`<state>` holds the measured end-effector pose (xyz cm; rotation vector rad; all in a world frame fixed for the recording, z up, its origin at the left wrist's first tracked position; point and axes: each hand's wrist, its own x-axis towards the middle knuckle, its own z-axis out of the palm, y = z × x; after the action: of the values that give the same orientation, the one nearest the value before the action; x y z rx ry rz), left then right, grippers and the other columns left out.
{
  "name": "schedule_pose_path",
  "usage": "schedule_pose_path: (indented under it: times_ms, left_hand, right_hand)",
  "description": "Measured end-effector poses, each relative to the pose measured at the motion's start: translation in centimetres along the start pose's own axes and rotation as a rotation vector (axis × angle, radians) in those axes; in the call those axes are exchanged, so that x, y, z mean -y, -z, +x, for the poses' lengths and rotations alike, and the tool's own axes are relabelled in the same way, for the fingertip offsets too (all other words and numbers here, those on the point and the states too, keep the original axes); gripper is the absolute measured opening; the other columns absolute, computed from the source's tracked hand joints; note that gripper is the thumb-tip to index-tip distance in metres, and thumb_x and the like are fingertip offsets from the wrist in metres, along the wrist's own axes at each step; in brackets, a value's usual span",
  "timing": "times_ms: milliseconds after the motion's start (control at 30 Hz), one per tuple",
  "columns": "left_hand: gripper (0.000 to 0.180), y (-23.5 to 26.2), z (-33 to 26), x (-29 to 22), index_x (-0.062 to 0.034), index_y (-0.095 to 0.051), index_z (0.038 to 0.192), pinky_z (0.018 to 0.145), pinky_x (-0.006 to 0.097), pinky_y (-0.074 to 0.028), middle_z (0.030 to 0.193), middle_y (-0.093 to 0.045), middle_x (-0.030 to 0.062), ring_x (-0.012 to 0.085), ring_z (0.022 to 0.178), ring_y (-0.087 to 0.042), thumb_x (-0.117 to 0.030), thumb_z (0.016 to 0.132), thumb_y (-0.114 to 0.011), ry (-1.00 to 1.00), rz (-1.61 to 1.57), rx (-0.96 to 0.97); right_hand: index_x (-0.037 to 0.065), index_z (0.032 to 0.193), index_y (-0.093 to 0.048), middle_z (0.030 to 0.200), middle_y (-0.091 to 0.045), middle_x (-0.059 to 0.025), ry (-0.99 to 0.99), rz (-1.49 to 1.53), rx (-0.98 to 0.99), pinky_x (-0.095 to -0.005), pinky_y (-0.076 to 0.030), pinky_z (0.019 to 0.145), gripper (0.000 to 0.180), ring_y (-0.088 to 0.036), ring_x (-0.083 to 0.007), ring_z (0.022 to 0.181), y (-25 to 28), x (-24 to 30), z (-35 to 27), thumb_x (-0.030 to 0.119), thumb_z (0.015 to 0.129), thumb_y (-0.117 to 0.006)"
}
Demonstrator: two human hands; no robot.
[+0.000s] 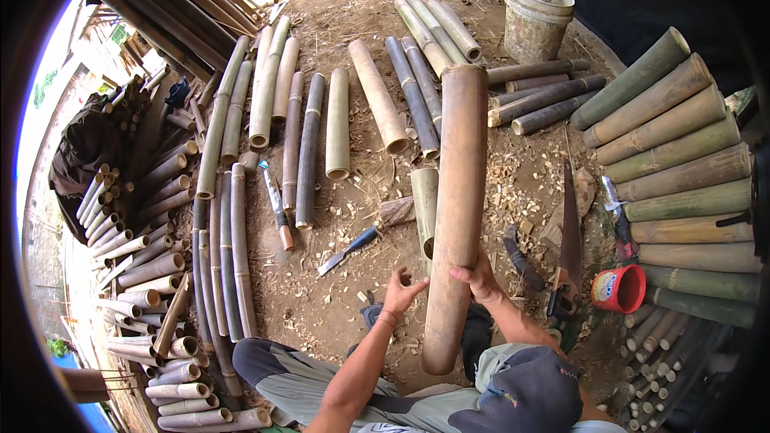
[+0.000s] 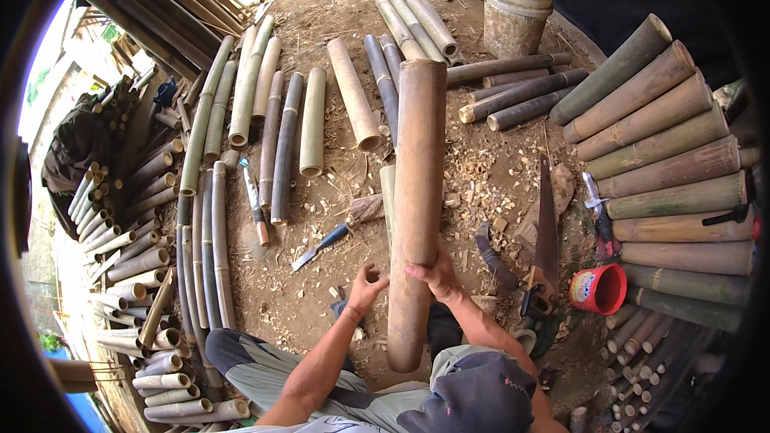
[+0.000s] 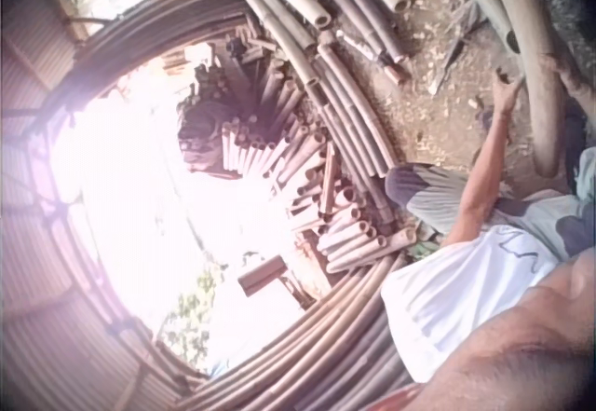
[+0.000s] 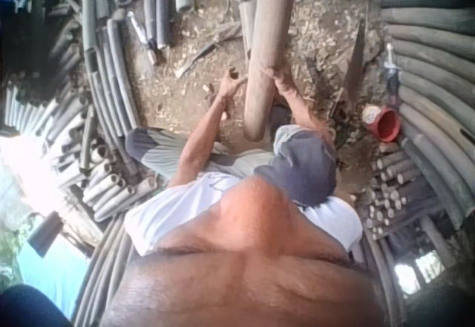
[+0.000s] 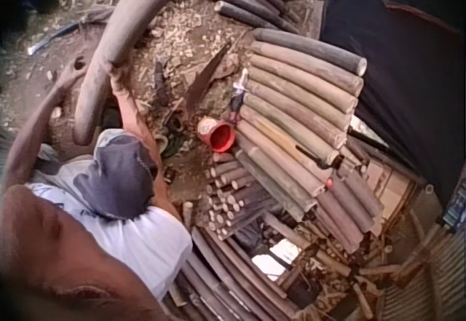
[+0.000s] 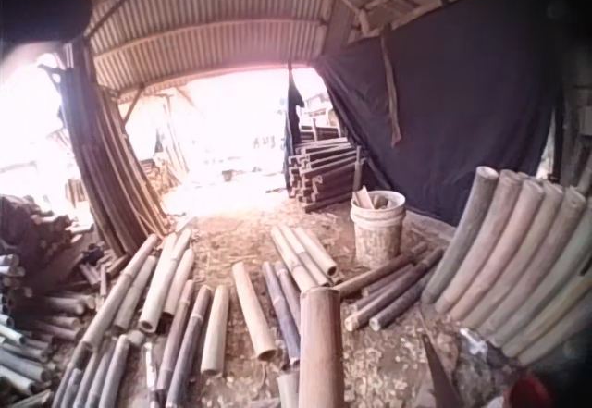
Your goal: The person sits on the ground and uses a chisel and a wooden mallet to carve a hole into a bamboo pole. They repeatedly strike the chisel to remove material, then inspect the hole by inserting a smaller bamboo piece to check the fit.
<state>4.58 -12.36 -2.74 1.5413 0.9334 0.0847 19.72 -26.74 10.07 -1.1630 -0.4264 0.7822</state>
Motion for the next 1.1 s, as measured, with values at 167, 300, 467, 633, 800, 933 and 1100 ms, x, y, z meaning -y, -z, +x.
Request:
schedule_pose_path:
  times_ms: [167,300,467,633,800,933,1100]
  left_hand:
    - [0.11,-5.9,0.0,0.4,-0.0008,-0.035,0.142,0.099,0.045,-0.047,0.126,-0.059,0.0298,0.0393,0.118,-0.059,-0.053,0.06,-0.087,0.088,0.19,0.022]
    - [0.102,-5.1,-0.2,-0.5,-0.0005,-0.04,0.135,0.097,0.044,-0.048,0.123,-0.061,0.0271,0.0372,0.115,-0.061,-0.049,0.06,-0.087,0.087,0.102,-0.076]
    - [0.092,0.4,-0.2,-4.6,-0.0012,-0.041,0.134,0.093,0.039,-0.053,0.117,-0.064,0.019,0.0281,0.105,-0.065,-0.035,0.062,-0.087,0.053,-0.065,-0.154]
    - [0.076,10.9,5.9,-3.8,0.0011,-0.044,0.118,0.083,0.046,-0.057,0.107,-0.064,0.0245,0.038,0.091,-0.068,-0.032,0.062,-0.084,0.08,0.612,-0.43]
    - [0.094,15.3,8.0,-3.8,0.0034,-0.037,0.138,0.094,0.046,-0.05,0.124,-0.054,0.0298,0.0436,0.116,-0.055,-0.041,0.07,-0.083,-0.204,0.863,-0.583]
    - [0.101,8.0,5.3,-19.7,0.0061,-0.037,0.142,0.096,0.043,-0.05,0.135,-0.052,0.0268,0.0341,0.124,-0.053,-0.054,0.074,-0.081,-0.403,-0.133,0.053]
    - [0.099,8.4,-1.9,-34.3,0.0045,-0.041,0.137,0.095,0.039,-0.051,0.122,-0.061,0.0176,0.0257,0.111,-0.061,-0.046,0.065,-0.088,-0.716,-0.268,0.053]
  right_hand:
    - [0.0,0.137,-0.043,0.121,-0.058,-0.0124,-0.004,-0.055,-0.063,-0.0372,-0.046,0.098,0.087,-0.057,-0.0227,0.11,1.4,-0.4,-1.1,0.032,0.067,-0.084]
    - [0.0,0.137,-0.043,0.119,-0.059,-0.0113,-0.04,0.021,-0.128,-0.0358,-0.047,0.096,0.082,-0.058,-0.0221,0.107,1.5,-0.1,-1.0,0.026,0.069,-0.081]
    - [-0.001,0.137,-0.042,0.115,-0.057,-0.0101,-0.088,-0.051,-0.263,-0.0355,-0.048,0.093,0.081,-0.057,-0.0214,0.102,3.9,-0.7,-1.4,0.027,0.07,-0.079]
    - [-0.004,0.136,-0.039,0.114,-0.058,-0.0138,-0.09,-0.104,-0.232,-0.0353,-0.05,0.091,0.09,-0.058,-0.0227,0.103,1.2,-2.3,-0.4,0.035,0.067,-0.084]
    - [-0.007,0.138,-0.035,0.119,-0.057,-0.0178,-0.014,-0.375,-0.15,-0.0392,-0.048,0.095,0.099,-0.059,-0.0282,0.107,0.0,-5.7,-0.5,0.04,0.066,-0.085]
    - [-0.005,0.139,-0.034,0.124,-0.055,-0.0194,0.092,-0.505,-0.069,-0.0409,-0.045,0.1,0.103,-0.057,-0.0285,0.114,-1.8,-3.9,-0.1,0.042,0.065,-0.087]
    - [-0.001,0.139,-0.035,0.126,-0.054,-0.0179,0.324,-0.552,-0.004,-0.0397,-0.048,0.097,0.102,-0.058,-0.0269,0.114,-6.0,0.9,1.3,0.041,0.064,-0.09]
